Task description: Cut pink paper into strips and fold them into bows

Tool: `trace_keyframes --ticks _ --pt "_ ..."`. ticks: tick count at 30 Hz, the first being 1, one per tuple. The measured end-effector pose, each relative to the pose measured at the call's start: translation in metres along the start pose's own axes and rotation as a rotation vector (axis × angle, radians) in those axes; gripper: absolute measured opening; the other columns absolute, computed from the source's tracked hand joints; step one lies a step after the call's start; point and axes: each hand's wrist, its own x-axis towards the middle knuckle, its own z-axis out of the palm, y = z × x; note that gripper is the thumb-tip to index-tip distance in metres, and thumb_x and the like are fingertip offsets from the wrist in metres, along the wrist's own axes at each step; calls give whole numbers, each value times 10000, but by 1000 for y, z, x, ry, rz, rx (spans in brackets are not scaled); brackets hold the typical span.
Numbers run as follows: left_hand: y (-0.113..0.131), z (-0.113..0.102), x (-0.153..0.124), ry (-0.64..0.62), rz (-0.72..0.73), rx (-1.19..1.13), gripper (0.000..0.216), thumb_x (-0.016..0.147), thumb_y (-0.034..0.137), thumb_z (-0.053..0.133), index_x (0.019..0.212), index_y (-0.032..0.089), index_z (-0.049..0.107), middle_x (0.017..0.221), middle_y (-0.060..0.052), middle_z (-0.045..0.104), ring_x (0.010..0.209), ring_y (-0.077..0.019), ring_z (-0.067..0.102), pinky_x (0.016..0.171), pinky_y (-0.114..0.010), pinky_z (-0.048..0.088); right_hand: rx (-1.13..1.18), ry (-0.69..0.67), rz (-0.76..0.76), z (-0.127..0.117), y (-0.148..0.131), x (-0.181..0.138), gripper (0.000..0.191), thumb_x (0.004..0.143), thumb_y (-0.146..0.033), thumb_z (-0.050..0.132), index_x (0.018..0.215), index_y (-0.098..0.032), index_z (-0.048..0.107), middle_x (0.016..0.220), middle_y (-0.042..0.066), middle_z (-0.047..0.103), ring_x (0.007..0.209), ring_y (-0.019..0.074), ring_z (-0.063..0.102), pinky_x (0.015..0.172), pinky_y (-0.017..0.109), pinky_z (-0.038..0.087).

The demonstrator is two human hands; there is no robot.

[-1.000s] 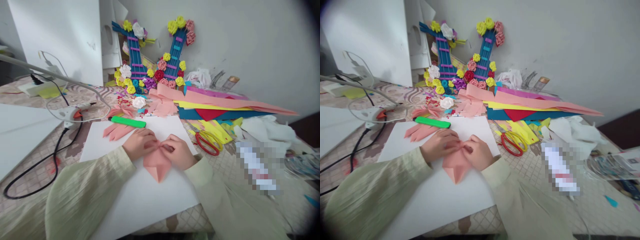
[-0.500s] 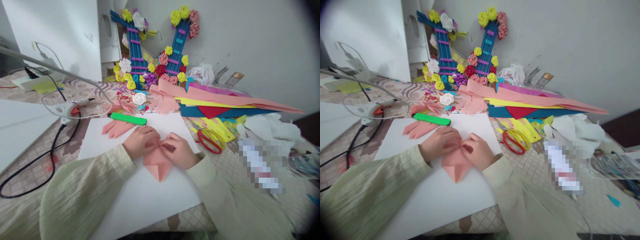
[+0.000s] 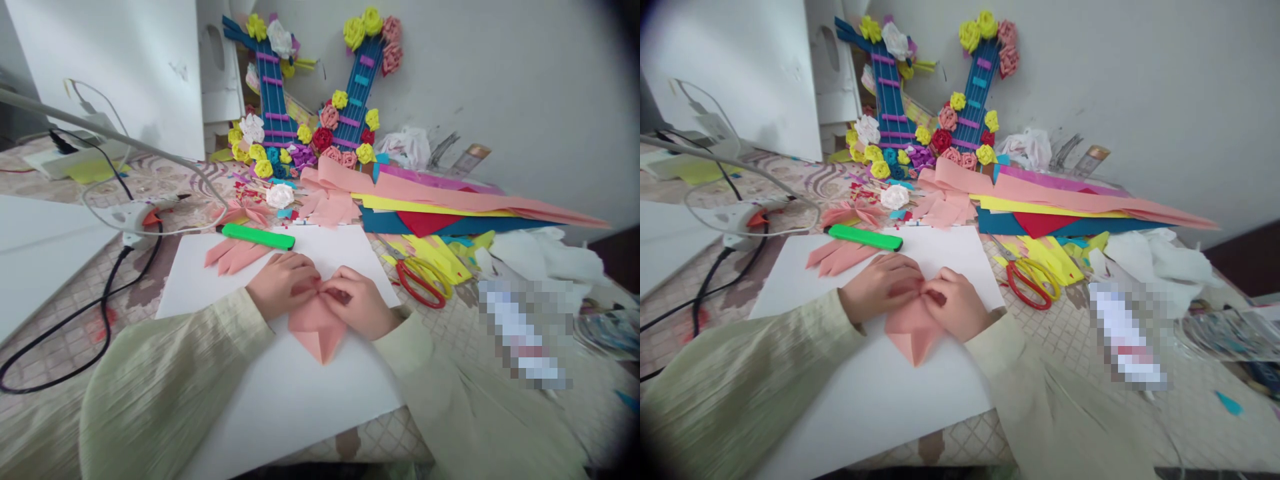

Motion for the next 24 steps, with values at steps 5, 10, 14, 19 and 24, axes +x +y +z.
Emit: trace_keyframes --ticks 5,10,14,19,24 --pt "-1 1 0 2 5 -5 171 759 275 505 893 224 598 975 -27 579 915 -190 486 825 -357 336 5 -2 -8 0 1 0 133 705 -117 526 764 -173 631 696 3 492 616 110 482 599 238 399" --pt "-1 0 0 7 3 -18 164 756 275 509 879 214 598 973 -30 585 913 -194 492 823 -363 346 6 -11 -18 -1 0 0 134 703 -106 527 757 -173 629 700 5 500 617 110 487 604 241 397" --pt "-2 -1 1 21 -17 -53 211 728 256 542 925 189 577 978 -50 598 928 -208 495 826 -371 368 4 -17 -17 -1 1 -1 129 711 -116 524 748 -176 631 706 9 515 612 110 485 608 248 398" --pt "-5 -5 1 77 -16 -165 217 723 219 540 931 161 564 929 -58 607 894 -181 520 811 -332 412 15 -9 -16 0 1 -1 117 727 -136 523 746 -181 629 710 10 522 615 111 488 607 251 399" --pt "-4 -6 -3 0 35 -80 246 702 216 551 940 188 605 961 -68 577 894 -204 503 825 -363 391 12 -13 -15 -1 1 -1 130 728 -131 524 785 -177 631 708 6 513 623 110 496 618 251 403"
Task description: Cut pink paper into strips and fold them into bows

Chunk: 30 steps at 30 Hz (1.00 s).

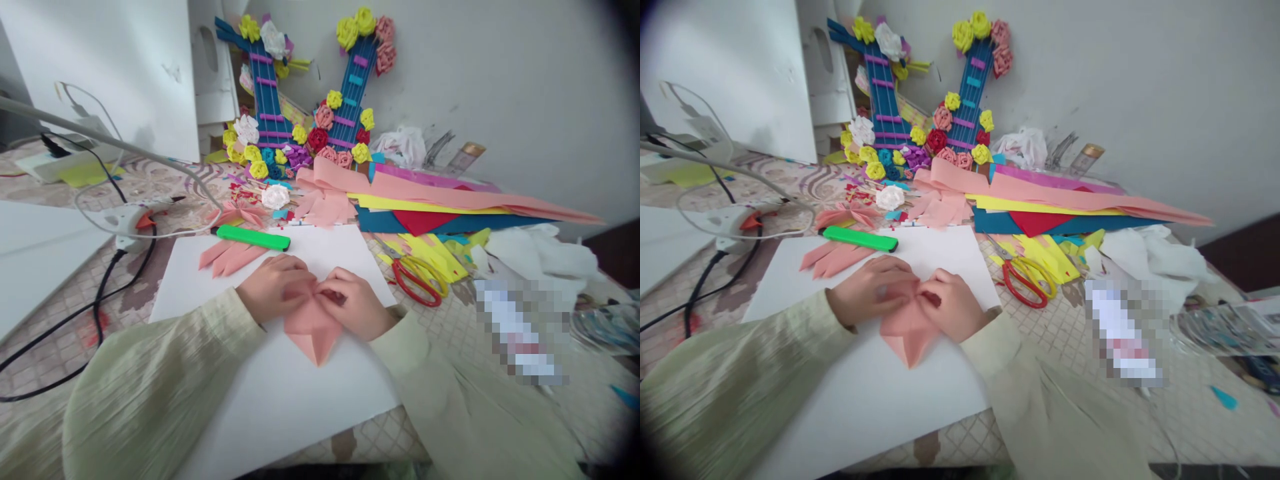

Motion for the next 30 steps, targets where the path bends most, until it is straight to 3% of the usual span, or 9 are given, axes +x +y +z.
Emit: trace_keyframes --ticks 12,30 --pt "4 2 -1 -7 -18 33 224 708 213 529 911 199 622 960 -57 563 895 -203 497 817 -372 375 11 -41 -28 -7 -2 -3 240 696 -71 494 821 -194 659 741 10 539 644 112 514 652 262 414" --pt "4 4 0 2 -18 56 218 724 241 529 920 190 610 972 -61 562 902 -202 492 822 -367 371 2 -37 -34 -7 -2 -4 239 705 -86 505 824 -192 683 705 9 509 640 110 499 619 254 402"
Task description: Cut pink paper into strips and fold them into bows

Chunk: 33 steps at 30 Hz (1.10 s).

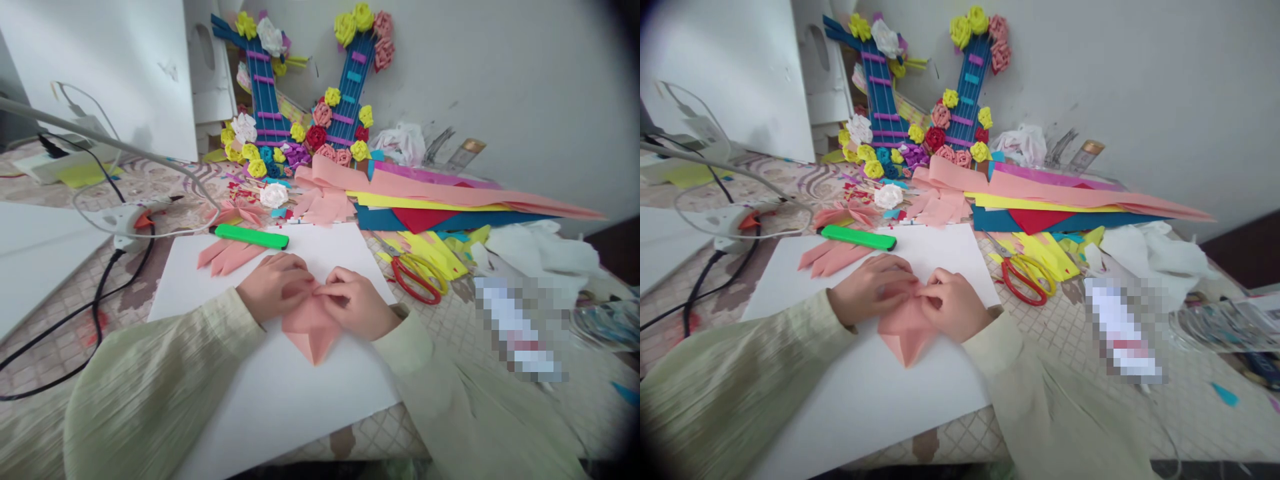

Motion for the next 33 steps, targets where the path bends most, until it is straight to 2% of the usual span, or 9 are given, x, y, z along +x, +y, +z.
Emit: trace_keyframes --ticks 8,11,15,33 --pt "5 1 1 59 -37 10 284 709 228 537 981 165 589 996 -83 549 901 -213 492 818 -381 382 -11 2 -4 1 1 1 237 714 -97 506 836 -191 685 690 7 503 625 108 492 622 258 398" --pt "8 1 1 88 -37 0 224 724 214 511 914 180 624 945 -75 548 844 -196 504 776 -365 399 -11 -9 -1 0 1 1 243 716 -96 501 844 -193 683 696 9 506 629 109 494 627 257 397" --pt "11 2 0 68 -44 43 178 722 203 510 829 220 652 877 -46 558 793 -180 510 735 -346 394 -9 -14 0 0 1 0 253 710 -86 499 841 -203 681 701 6 507 634 109 491 632 256 397" --pt "12 3 1 24 -85 60 197 731 249 510 868 222 650 857 -43 559 815 -185 489 753 -349 368 -17 -21 -6 0 1 0 250 724 -98 495 859 -204 676 703 8 501 641 112 487 641 265 391"
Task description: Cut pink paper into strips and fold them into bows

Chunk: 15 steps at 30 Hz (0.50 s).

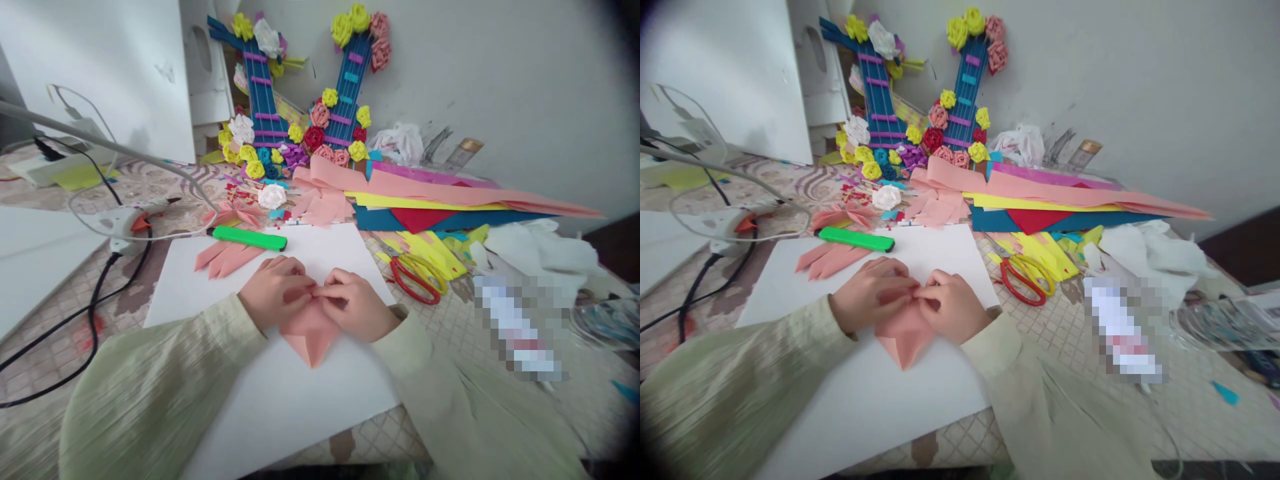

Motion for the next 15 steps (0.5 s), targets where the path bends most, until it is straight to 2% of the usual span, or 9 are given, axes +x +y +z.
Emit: trace_keyframes --ticks 7,11,15 --pt "2 1 2 1 -48 -17 178 724 274 535 840 232 663 839 -41 571 813 -189 494 744 -348 374 23 -5 8 2 1 0 251 715 -92 497 849 -201 679 703 6 498 639 110 488 614 254 390" --pt "2 1 3 -4 -73 -9 164 715 274 542 819 247 667 833 -35 573 799 -185 497 738 -344 380 56 47 33 0 1 0 236 720 -104 503 852 -203 673 717 6 512 622 104 491 609 253 391" --pt "4 2 4 9 -101 -7 159 703 280 544 799 252 668 819 -27 575 787 -182 499 732 -341 385 -24 81 31 -2 0 1 205 716 -116 522 825 -190 680 684 6 514 624 113 488 626 269 385"
